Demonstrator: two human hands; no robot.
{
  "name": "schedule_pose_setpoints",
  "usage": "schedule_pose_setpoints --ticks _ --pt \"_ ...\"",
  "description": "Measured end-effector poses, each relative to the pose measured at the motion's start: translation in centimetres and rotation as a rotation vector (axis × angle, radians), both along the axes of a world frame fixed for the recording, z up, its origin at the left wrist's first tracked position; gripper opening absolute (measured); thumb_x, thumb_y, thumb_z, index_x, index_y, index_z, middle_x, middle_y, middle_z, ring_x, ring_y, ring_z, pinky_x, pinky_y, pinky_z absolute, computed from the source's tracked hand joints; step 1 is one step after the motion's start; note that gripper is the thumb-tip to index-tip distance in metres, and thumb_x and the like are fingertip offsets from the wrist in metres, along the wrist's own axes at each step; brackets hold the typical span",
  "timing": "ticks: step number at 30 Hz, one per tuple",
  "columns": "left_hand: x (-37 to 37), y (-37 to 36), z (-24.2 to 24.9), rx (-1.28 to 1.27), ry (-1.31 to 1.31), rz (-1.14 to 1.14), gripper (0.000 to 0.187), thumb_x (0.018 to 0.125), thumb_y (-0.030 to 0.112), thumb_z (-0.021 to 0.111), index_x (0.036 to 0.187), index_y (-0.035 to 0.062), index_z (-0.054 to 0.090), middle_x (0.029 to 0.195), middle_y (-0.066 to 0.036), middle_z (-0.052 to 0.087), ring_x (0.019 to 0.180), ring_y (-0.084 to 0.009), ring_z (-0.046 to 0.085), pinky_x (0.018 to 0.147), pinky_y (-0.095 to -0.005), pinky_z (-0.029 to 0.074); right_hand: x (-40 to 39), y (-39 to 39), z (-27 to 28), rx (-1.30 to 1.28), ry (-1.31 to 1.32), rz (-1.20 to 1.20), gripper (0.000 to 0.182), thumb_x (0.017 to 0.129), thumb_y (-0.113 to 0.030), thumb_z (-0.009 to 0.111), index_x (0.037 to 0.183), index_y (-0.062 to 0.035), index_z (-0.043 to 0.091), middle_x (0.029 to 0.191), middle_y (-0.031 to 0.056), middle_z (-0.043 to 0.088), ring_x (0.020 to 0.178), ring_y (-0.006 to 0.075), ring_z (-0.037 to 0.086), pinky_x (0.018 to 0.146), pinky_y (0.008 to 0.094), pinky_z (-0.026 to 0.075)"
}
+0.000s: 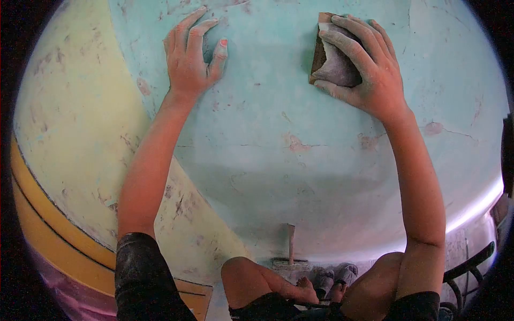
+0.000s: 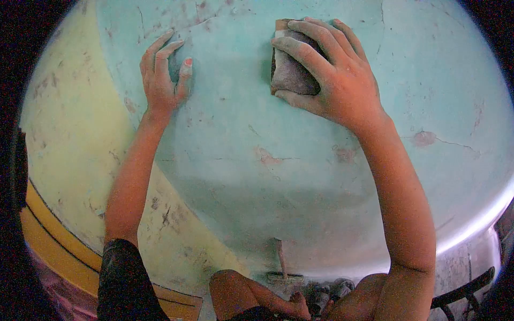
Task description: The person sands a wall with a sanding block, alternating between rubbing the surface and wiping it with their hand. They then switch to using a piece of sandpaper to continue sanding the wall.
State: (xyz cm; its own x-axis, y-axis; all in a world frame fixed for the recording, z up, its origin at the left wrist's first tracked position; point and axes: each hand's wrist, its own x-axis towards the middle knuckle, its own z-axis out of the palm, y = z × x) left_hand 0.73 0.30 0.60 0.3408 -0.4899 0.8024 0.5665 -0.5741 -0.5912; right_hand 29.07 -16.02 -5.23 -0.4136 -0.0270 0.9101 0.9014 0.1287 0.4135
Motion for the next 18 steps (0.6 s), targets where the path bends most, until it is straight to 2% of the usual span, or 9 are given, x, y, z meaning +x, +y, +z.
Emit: schedule_pose_setpoints --ticks 11,13,17,18 --pt "0.1 0.0 0.1 0.022 -0.001 0.001 0.031 0.092 0.024 0.064 0.118 0.0077 0.061 0.134 -0.014 0.059 0.122 -0.0299 0.053 0.105 -0.0421 0.036 -0.1 -0.7 0.0 -0.065 -0.009 -0.016 0.083 0.06 -0.034 0.088 0.136 -0.0275 0.055 0.141 0.0039 0.051 0.132 0.0268 0.048 0.116 0.0504 0.034" --pt "0.0 0.0 0.1 0.022 -0.002 0.0 0.031 0.091 0.024 0.064 0.118 0.0079 0.061 0.134 -0.013 0.059 0.122 -0.0297 0.053 0.104 -0.0421 0.037 -0.1 -1.0 0.0 -0.122 -0.023 -0.102 0.087 0.06 -0.036 0.088 0.14 -0.0298 0.052 0.146 0.0044 0.048 0.135 0.0289 0.046 0.116 0.051 0.033" --pt "0.1 0.0 0.0 0.022 -0.013 -0.002 0.031 0.091 0.023 0.064 0.118 0.0082 0.061 0.134 -0.013 0.059 0.121 -0.0295 0.053 0.103 -0.0421 0.037 0.4 -0.7 0.6 -0.082 -0.068 -0.137 0.089 0.062 -0.038 0.087 0.142 -0.0315 0.05 0.148 0.0072 0.045 0.136 0.0318 0.044 0.116 0.0523 0.033" --pt "0.2 -0.1 0.0 0.025 -0.016 -0.002 0.031 0.091 0.023 0.064 0.118 0.0081 0.061 0.134 -0.013 0.059 0.121 -0.0295 0.053 0.103 -0.042 0.038 0.3 -0.3 1.2 -0.016 0.014 -0.099 0.089 0.063 -0.039 0.087 0.143 -0.031 0.049 0.148 0.0087 0.045 0.136 0.0326 0.043 0.116 0.0525 0.032"
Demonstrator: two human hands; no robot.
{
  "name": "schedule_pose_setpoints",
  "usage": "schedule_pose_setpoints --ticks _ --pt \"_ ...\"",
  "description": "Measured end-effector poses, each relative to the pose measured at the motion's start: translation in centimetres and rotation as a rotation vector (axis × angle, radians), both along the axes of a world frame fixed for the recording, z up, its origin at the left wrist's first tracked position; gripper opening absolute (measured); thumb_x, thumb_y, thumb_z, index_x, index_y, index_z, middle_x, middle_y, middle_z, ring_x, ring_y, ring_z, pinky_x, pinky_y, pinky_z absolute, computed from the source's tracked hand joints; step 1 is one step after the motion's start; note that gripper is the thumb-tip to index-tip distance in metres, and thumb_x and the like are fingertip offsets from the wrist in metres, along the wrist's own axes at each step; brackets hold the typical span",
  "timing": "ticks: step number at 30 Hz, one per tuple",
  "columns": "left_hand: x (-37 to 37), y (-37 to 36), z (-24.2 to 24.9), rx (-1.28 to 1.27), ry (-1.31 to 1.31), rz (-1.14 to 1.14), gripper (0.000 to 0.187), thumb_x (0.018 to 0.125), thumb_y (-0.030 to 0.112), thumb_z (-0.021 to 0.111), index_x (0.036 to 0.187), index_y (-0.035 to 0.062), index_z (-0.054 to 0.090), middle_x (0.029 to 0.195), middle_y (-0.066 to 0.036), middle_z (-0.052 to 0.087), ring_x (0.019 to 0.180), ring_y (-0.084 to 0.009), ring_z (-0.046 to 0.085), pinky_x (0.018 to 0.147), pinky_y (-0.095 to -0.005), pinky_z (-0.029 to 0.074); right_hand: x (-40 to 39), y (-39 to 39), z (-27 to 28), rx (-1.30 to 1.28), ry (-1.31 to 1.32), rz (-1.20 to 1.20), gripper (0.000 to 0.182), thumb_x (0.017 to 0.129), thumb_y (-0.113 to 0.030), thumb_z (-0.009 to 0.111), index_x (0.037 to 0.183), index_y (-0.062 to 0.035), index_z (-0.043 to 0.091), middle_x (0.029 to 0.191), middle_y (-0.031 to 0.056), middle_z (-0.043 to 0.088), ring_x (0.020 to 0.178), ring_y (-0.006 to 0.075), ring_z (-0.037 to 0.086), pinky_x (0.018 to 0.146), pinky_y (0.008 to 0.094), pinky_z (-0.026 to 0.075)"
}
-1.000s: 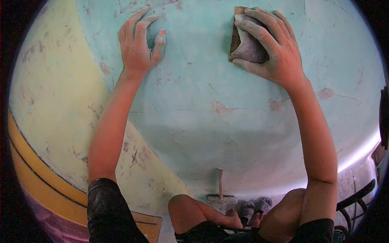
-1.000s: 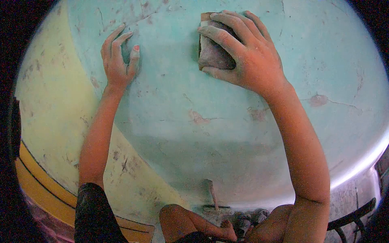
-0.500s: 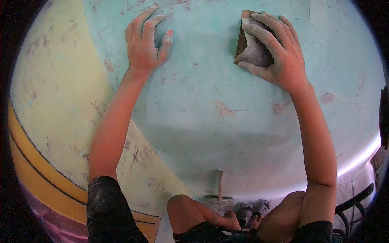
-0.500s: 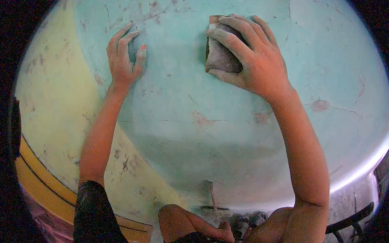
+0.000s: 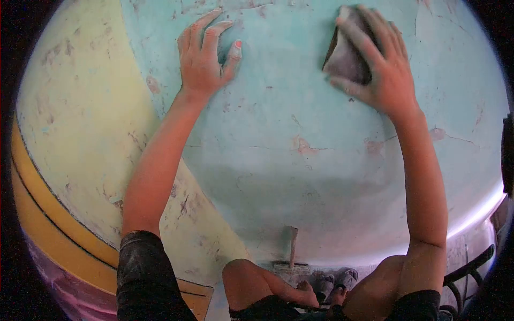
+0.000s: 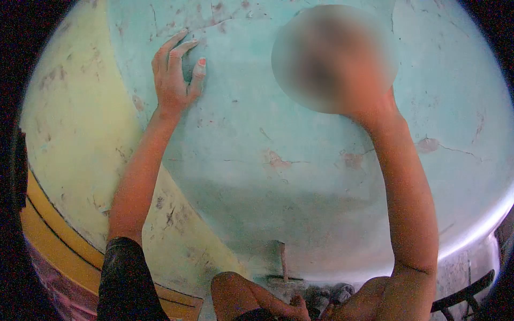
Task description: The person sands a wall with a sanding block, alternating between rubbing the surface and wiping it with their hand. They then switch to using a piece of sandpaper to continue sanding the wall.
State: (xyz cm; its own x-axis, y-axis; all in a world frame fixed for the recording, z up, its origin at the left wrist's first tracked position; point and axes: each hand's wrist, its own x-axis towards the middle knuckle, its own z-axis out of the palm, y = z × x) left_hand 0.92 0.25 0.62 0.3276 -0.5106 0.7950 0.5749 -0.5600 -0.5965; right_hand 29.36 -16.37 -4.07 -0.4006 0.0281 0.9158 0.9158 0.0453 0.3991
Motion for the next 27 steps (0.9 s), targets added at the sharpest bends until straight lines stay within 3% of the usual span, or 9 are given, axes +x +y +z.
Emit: schedule_pose_setpoints --ticks 3,6,9,13,15,18,23,25,27 --pt "0.0 0.0 0.0 -0.005 0.0 0.001 0.031 0.09 0.023 0.064 0.117 0.0079 0.062 0.133 -0.013 0.059 0.12 -0.0294 0.054 0.103 -0.0422 0.038 -1.8 1.1 0.2 0.102 0.122 0.033 0.085 0.068 -0.04 0.084 0.144 -0.029 0.047 0.148 0.0122 0.044 0.136 0.0335 0.044 0.116 0.0551 0.031" --pt "0.0 -0.2 0.1 -0.001 0.01 -0.02 0.03 0.089 0.023 0.064 0.116 0.0077 0.062 0.132 -0.014 0.059 0.119 -0.0296 0.054 0.102 -0.0426 0.038 -4.4 3.9 -4.3 -0.143 -0.114 0.013 0.071 0.076 -0.032 0.075 0.141 -0.028 0.05 0.148 0.011 0.046 0.138 0.0291 0.043 0.117 0.0588 0.027" --pt "0.1 0.0 0.2 -0.006 -0.002 -0.025 0.031 0.088 0.023 0.065 0.114 0.0076 0.062 0.132 -0.014 0.059 0.118 -0.03 0.054 0.101 -0.0428 0.038 -5.5 3.4 -4.4 -0.238 -0.233 0.08 0.079 0.068 -0.027 0.082 0.14 -0.0189 0.051 0.15 0.0127 0.043 0.138 0.0344 0.042 0.118 0.0569 0.026" --pt "0.1 -0.3 0.1 -0.039 -0.024 -0.016 0.031 0.087 0.023 0.065 0.114 0.0074 0.061 0.132 -0.014 0.059 0.118 -0.0302 0.054 0.1 -0.0425 0.038 -4.3 3.0 1.8 0.227 0.167 0.148 0.078 0.073 -0.038 0.08 0.142 -0.0174 0.047 0.138 0.0169 0.05 0.127 0.0368 0.047 0.112 0.0597 0.031" --pt "0.0 0.0 0.1 -0.021 -0.002 -0.012 0.032 0.087 0.024 0.065 0.114 0.0075 0.061 0.133 -0.013 0.059 0.118 -0.03 0.054 0.101 -0.0426 0.038 -5.8 3.7 0.2 0.186 0.175 0.08 0.077 0.073 -0.039 0.08 0.14 -0.0186 0.049 0.14 0.0166 0.049 0.13 0.0355 0.046 0.113 0.0585 0.031" --pt "-0.1 0.0 0.3 -0.004 0.005 0.008 0.033 0.088 0.025 0.066 0.115 0.0076 0.061 0.133 -0.013 0.059 0.119 -0.0298 0.054 0.101 -0.0428 0.038 -6.4 3.8 -4.0 -0.186 -0.276 0.022 0.075 0.071 -0.04 0.08 0.138 -0.0225 0.053 0.145 0.0128 0.047 0.135 0.0337 0.045 0.115 0.057 0.031" --pt "-0.1 0.0 0.6 0.002 0.007 -0.011 0.035 0.089 0.026 0.066 0.118 0.0073 0.059 0.133 -0.014 0.059 0.12 -0.0303 0.054 0.102 -0.0427 0.037 -2.5 1.6 0.1 0.113 0.081 0.091 0.088 0.065 -0.038 0.084 0.143 -0.0215 0.047 0.141 0.0126 0.048 0.127 0.0362 0.049 0.112 0.057 0.034" --pt "-0.1 0.1 0.1 -0.019 0.03 -0.035 0.036 0.09 0.026 0.065 0.12 0.0069 0.059 0.133 -0.015 0.059 0.12 -0.0307 0.054 0.103 -0.0428 0.037 -2.7 1.8 -0.7 0.148 0.098 0.138 0.079 0.07 -0.036 0.082 0.14 -0.0198 0.049 0.141 0.0131 0.048 0.129 0.0363 0.048 0.112 0.0583 0.034" --pt "-0.2 0.5 0.3 0.044 0.029 -0.048 0.038 0.09 0.025 0.066 0.122 0.0057 0.057 0.132 -0.015 0.06 0.12 -0.0316 0.054 0.104 -0.0433 0.037 -3.4 3.1 -5.1 -0.129 -0.096 0.051 0.085 0.067 -0.031 0.085 0.143 -0.0159 0.049 0.147 0.0145 0.045 0.136 0.0364 0.042 0.116 0.055 0.03"
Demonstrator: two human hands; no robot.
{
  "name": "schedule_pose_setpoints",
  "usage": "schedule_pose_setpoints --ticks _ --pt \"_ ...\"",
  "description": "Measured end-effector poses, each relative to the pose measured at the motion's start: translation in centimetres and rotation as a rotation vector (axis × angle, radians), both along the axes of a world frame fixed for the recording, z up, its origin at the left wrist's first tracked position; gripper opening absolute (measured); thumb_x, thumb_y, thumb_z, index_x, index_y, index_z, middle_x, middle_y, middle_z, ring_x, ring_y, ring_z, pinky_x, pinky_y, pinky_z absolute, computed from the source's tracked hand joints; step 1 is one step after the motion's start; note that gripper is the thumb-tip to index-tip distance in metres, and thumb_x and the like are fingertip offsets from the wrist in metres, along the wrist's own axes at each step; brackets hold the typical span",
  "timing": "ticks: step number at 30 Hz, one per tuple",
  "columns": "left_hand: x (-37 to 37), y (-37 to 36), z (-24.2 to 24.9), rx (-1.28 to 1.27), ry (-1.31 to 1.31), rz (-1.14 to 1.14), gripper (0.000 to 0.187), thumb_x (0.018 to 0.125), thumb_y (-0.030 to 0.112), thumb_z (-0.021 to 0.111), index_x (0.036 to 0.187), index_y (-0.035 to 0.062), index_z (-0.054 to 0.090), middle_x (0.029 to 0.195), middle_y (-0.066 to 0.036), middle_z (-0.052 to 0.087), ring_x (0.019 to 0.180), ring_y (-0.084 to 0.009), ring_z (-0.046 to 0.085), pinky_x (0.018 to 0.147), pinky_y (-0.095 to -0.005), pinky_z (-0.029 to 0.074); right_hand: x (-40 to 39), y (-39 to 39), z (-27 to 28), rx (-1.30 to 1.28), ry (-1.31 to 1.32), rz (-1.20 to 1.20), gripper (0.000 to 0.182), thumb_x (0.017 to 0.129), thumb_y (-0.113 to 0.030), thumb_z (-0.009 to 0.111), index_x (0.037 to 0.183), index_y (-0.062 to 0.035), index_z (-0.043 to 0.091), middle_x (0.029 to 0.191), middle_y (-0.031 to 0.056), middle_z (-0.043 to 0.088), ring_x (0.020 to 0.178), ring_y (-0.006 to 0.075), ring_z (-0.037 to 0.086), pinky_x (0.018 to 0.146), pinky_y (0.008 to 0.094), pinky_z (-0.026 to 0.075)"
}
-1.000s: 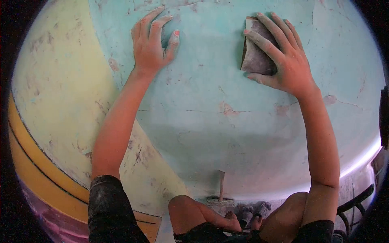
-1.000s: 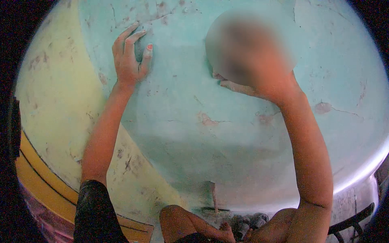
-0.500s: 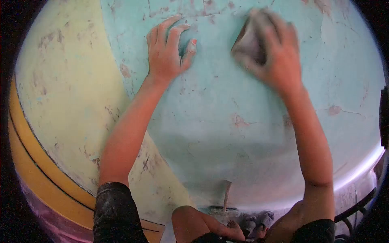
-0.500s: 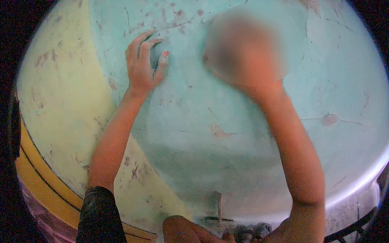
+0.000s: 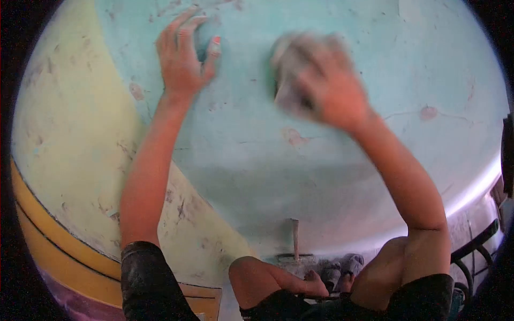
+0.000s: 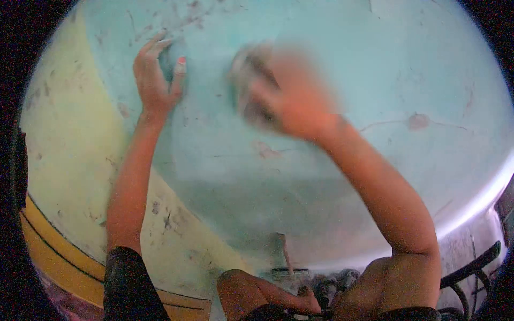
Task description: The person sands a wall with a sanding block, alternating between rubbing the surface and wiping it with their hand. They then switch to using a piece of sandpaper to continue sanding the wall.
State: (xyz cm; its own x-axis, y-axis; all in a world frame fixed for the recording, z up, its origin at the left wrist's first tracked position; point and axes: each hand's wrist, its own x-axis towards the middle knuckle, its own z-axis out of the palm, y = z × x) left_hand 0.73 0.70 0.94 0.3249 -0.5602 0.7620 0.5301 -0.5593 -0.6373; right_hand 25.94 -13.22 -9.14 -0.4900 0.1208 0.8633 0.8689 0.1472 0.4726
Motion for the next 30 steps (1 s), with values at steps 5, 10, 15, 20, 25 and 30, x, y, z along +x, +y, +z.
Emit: schedule_pose_setpoints --ticks 5,10,15,20,25,30 --pt "0.2 0.2 0.8 0.047 -0.015 -0.022 0.038 0.084 0.022 0.068 0.119 0.0085 0.058 0.129 -0.011 0.061 0.114 -0.0289 0.057 0.098 -0.0414 0.039 1.3 -1.6 1.5 0.034 0.013 0.01 0.088 0.066 -0.035 0.086 0.143 -0.0141 0.049 0.148 0.0147 0.045 0.137 0.0353 0.043 0.117 0.0566 0.028" --pt "0.0 -0.2 -0.1 -0.025 -0.001 0.014 0.037 0.09 0.022 0.064 0.122 0.0054 0.056 0.132 -0.016 0.06 0.12 -0.0318 0.055 0.106 -0.0427 0.036 1.9 -1.8 -1.0 0.015 -0.017 -0.051 0.085 0.07 -0.031 0.084 0.145 -0.0147 0.047 0.148 0.0157 0.045 0.138 0.0365 0.042 0.117 0.0585 0.027" --pt "0.2 -0.5 0.8 0.047 0.019 0.028 0.035 0.091 0.022 0.064 0.121 0.0058 0.057 0.13 -0.015 0.061 0.119 -0.0312 0.056 0.105 -0.0424 0.037 6.4 -4.9 1.1 -0.21 -0.219 0.027 0.086 0.07 -0.037 0.083 0.145 -0.0129 0.048 0.149 0.0161 0.047 0.138 0.0364 0.043 0.117 0.0572 0.029" --pt "0.1 0.2 -0.2 0.007 -0.003 0.012 0.034 0.092 0.024 0.063 0.12 0.006 0.057 0.129 -0.015 0.062 0.119 -0.0308 0.056 0.105 -0.0424 0.038 7.0 -5.8 -2.9 -0.274 -0.294 -0.093 0.084 0.071 -0.037 0.083 0.145 -0.0168 0.048 0.148 0.0152 0.048 0.138 0.0359 0.044 0.116 0.0592 0.029" --pt "0.0 0.3 0.5 0.036 0.018 0.02 0.036 0.092 0.024 0.065 0.121 0.006 0.056 0.132 -0.015 0.061 0.119 -0.0311 0.055 0.105 -0.043 0.038 9.0 -6.8 -0.7 -0.196 -0.185 0.016 0.075 0.068 -0.036 0.083 0.137 -0.0185 0.056 0.147 0.0172 0.047 0.135 0.042 0.045 0.113 0.0577 0.034" --pt "-0.1 -0.1 0.1 0.018 0.015 0.022 0.036 0.092 0.022 0.064 0.122 0.0056 0.055 0.13 -0.015 0.061 0.119 -0.031 0.055 0.106 -0.043 0.037 9.8 -7.1 -1.0 -0.019 -0.075 -0.013 0.087 0.056 -0.037 0.087 0.136 -0.017 0.058 0.149 0.0164 0.046 0.136 0.0416 0.043 0.114 0.0555 0.034"
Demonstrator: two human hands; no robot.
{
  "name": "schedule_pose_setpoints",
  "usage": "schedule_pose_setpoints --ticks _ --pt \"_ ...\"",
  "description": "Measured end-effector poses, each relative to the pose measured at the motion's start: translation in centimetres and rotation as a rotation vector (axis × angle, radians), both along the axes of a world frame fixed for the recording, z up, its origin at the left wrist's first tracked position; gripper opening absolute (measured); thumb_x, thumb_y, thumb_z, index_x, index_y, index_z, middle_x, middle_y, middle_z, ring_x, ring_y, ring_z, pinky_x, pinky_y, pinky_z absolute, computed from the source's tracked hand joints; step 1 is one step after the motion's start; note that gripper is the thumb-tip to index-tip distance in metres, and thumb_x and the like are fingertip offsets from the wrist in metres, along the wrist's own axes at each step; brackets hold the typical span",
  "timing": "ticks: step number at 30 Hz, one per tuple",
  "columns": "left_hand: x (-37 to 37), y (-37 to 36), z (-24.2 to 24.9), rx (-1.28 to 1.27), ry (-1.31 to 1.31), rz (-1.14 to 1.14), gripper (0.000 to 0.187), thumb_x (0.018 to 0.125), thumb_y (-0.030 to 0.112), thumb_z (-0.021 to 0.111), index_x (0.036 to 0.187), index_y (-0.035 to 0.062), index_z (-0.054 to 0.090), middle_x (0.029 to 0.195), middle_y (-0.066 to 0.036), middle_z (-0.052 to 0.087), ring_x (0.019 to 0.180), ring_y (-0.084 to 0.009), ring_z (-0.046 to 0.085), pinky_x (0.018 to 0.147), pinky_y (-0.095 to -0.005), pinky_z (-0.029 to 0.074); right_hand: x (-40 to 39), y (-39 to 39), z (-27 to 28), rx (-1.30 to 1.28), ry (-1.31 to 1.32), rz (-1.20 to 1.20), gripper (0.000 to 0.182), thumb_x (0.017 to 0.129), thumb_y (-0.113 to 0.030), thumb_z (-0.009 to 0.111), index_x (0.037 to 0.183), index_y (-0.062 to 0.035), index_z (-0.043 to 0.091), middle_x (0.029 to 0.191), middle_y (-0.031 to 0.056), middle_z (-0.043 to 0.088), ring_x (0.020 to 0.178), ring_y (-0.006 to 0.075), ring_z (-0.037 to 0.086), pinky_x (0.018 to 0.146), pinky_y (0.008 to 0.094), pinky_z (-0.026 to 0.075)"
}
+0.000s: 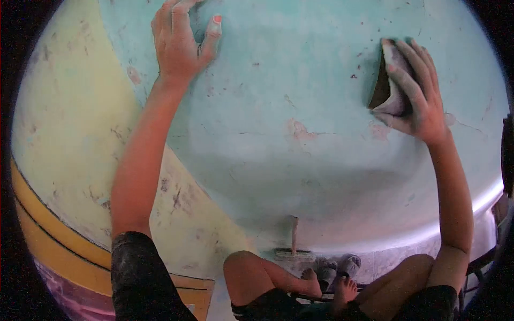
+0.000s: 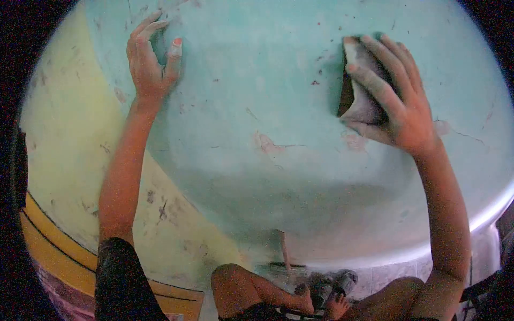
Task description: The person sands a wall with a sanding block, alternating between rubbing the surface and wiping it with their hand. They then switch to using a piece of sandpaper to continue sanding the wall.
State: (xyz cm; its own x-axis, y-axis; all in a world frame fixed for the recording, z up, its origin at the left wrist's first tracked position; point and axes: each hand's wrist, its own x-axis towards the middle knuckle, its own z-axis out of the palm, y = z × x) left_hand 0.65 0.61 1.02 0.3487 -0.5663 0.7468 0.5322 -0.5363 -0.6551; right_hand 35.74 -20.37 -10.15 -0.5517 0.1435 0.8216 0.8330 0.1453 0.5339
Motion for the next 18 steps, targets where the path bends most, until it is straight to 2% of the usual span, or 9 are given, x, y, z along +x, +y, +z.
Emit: schedule_pose_setpoints --ticks 2,4,9,18 --pt "0.08 0.1 0.3 0.012 0.016 -0.009 0.036 0.092 0.022 0.064 0.122 0.0053 0.055 0.129 -0.015 0.061 0.119 -0.0312 0.055 0.106 -0.043 0.037 0.25 -0.1 -0.18 0.004 -0.006 -0.027 0.088 0.055 -0.037 0.087 0.136 -0.0174 0.058 0.149 0.0158 0.046 0.136 0.0405 0.044 0.114 0.0557 0.034" --pt "0.34 0.49 0.55 0.043 0.003 -0.063 0.038 0.085 0.02 0.068 0.119 0.007 0.057 0.126 -0.013 0.063 0.114 -0.0291 0.058 0.099 -0.041 0.039 0.04 -0.14 -0.27 -0.038 0.049 -0.008 0.089 0.054 -0.036 0.088 0.136 -0.0188 0.058 0.149 0.0152 0.047 0.136 0.0379 0.044 0.114 0.0553 0.033" --pt "0.56 0.28 0.65 0.02 -0.012 -0.07 0.039 0.086 0.021 0.069 0.12 0.0062 0.056 0.127 -0.012 0.063 0.114 -0.029 0.058 0.1 -0.0408 0.039 -0.1 -0.24 -0.42 -0.027 0.041 -0.056 0.092 0.056 -0.041 0.085 0.14 -0.0196 0.053 0.149 0.0126 0.047 0.136 0.0347 0.045 0.115 0.0545 0.033" --pt "0.37 -0.43 0.24 -0.005 -0.028 -0.034 0.04 0.084 0.017 0.068 0.119 0.004 0.055 0.127 -0.015 0.062 0.114 -0.0312 0.058 0.099 -0.0414 0.039 -0.07 -0.39 -0.31 -0.02 0.05 -0.029 0.093 0.056 -0.043 0.086 0.14 -0.0202 0.052 0.148 0.0131 0.047 0.135 0.0349 0.046 0.116 0.0543 0.032"
